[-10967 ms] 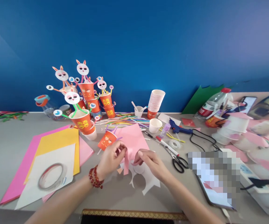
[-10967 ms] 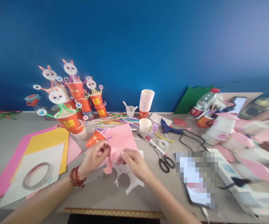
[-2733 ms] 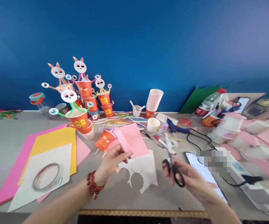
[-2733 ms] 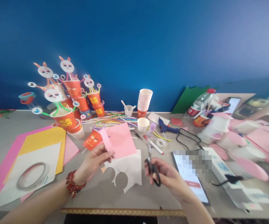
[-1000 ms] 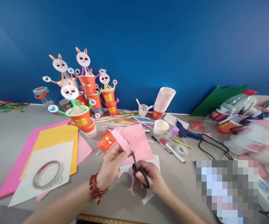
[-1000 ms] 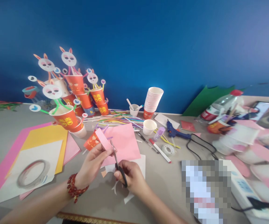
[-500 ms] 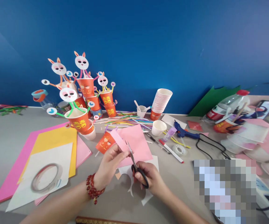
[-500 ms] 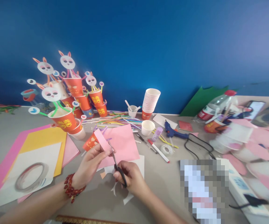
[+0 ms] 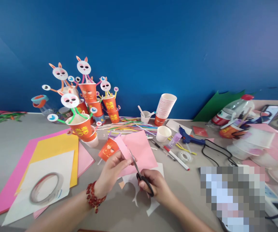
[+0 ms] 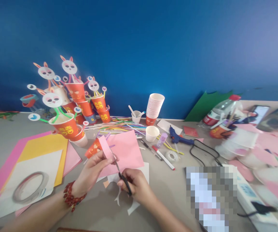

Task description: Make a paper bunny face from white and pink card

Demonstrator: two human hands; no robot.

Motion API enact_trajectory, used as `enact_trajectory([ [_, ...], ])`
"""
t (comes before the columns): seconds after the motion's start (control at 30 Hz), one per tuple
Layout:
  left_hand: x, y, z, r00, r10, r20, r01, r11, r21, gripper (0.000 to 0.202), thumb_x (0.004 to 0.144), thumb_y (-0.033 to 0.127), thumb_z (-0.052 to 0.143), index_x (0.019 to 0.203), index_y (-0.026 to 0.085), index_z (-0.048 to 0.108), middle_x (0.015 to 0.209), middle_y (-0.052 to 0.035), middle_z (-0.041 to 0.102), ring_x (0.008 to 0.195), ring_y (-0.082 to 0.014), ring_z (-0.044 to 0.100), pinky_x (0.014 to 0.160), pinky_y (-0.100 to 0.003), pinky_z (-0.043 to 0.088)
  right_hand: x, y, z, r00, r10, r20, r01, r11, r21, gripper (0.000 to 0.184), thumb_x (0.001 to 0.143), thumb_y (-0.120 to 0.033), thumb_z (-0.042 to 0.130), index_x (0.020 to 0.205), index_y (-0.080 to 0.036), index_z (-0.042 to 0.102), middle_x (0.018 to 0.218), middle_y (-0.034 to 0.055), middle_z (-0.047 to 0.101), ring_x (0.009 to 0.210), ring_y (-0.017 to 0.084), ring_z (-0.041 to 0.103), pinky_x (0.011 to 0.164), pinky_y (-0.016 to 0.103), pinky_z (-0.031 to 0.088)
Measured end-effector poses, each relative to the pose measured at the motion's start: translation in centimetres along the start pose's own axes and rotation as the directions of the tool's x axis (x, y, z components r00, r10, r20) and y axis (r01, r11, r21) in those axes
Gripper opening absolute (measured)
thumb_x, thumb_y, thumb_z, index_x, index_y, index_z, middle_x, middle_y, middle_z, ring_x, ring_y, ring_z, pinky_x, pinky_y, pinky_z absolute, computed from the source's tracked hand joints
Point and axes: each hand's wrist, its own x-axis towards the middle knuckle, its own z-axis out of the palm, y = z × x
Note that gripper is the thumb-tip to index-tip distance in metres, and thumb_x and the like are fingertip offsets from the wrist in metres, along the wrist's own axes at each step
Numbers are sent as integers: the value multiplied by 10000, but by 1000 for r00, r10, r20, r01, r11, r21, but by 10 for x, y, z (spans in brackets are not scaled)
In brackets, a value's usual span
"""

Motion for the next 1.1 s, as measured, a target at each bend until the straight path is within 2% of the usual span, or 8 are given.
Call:
enact_trajectory([
  [0.37, 2, 4, -6, 999, -33, 40, 32, 999, 35, 211, 793, 348, 726, 880, 157, 708, 878, -63, 724, 841, -196, 651, 812, -301, 513, 2, 1, -9, 1000, -18, 18, 20, 995, -98, 642, 728, -809, 545, 602, -182, 490, 521, -30, 448, 497, 101, 368, 470, 225, 244],
  [0.6, 3, 9, -7, 997, -52, 64, 47, 996, 72, 216, 788, 347, 721, 888, 157, 705, 899, -70, 720, 856, -199, 641, 820, -305, 507, 2, 2, -13, 999, 5, 34, -1, 995, -98, 586, 739, -742, 595, 587, -201, 427, 514, -49, 402, 498, 97, 311, 459, 222, 217],
  [1.1, 4, 11, -12, 994, -69, 88, 56, 989, 137, 208, 799, 346, 697, 822, 146, 642, 823, -38, 665, 806, -170, 599, 757, -272, 466, 3, 0, -19, 998, 0, 58, 7, 991, -130, 539, 750, -652, 648, 563, -196, 430, 511, -41, 443, 501, 101, 363, 478, 223, 247],
])
